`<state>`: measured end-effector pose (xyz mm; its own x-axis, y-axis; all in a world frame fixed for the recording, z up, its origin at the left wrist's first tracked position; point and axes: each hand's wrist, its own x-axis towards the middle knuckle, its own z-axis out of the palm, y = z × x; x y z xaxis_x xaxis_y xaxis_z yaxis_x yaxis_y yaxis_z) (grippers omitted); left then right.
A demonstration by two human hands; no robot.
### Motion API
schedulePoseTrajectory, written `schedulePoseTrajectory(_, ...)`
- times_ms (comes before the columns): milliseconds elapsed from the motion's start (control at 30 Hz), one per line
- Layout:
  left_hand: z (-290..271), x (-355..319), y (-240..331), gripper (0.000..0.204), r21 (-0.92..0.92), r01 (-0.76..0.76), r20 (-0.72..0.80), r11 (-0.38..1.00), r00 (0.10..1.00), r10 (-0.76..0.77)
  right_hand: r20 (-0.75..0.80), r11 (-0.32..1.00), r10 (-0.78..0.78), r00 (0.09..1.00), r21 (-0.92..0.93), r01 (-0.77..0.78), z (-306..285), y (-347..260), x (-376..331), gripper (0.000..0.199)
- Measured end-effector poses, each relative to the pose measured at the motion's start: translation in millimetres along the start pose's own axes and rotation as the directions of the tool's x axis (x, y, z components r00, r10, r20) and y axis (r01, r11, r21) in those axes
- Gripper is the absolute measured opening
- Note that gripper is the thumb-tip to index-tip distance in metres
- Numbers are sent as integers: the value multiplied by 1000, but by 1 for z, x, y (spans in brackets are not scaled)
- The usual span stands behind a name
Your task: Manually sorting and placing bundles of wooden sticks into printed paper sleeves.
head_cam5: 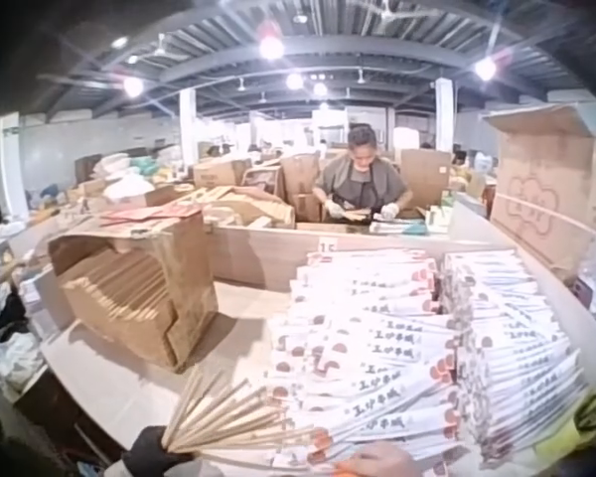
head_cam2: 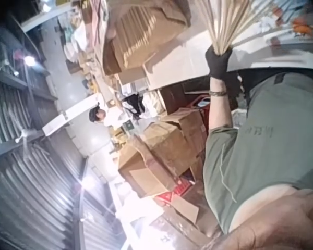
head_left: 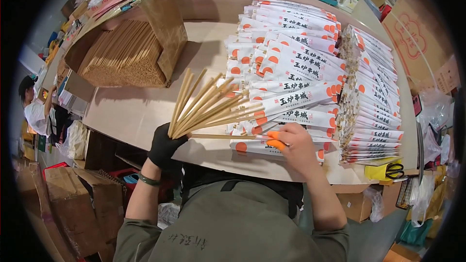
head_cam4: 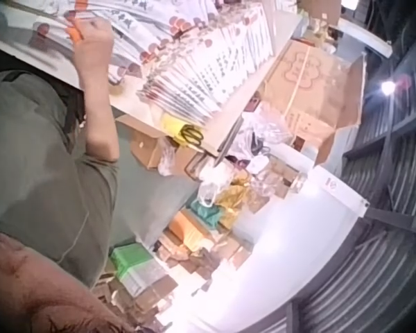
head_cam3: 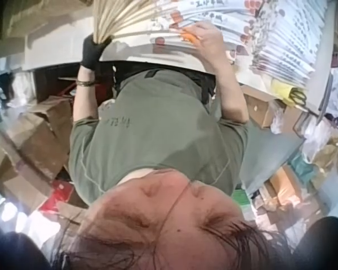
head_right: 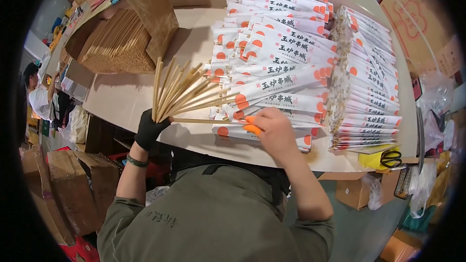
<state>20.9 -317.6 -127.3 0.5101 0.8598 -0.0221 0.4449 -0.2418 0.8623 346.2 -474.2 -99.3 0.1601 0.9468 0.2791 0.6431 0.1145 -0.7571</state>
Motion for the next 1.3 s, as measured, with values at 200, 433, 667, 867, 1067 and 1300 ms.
schedulePoseTrajectory(200, 90, 9, 67, 41, -638, 160, 120, 754, 987, -108, 194, 758, -473, 860, -408, 509, 57, -45, 22, 13)
schedulePoseTrajectory(433, 70, 29, 25, 16, -341, 60, -295, 938, 941, -168, 122, 823, -334, 935, -445, 352, 43, -10, -8, 23)
schedulePoseTrajectory(667, 77, 21, 15, 15, -339, 25, -337, 940, 930, -147, 107, 820, -410, 906, -391, 418, 66, 18, -35, 20)
schedulePoseTrajectory(867, 58, 10, 4, 9, -520, 142, -127, 842, 963, -240, -83, 960, -226, 971, -186, 208, 60, 13, -31, 14)
schedulePoseTrajectory(1067, 32, -4, 0, 8, -447, 170, -23, 878, 979, -202, -139, 888, 384, 913, 328, -323, 13, 1, -2, 14)
schedulePoseTrajectory(1300, 14, -9, -7, 10, -353, 198, 79, 914, 980, -182, -121, 907, 287, 950, 353, -229, -2, 0, 4, 16)
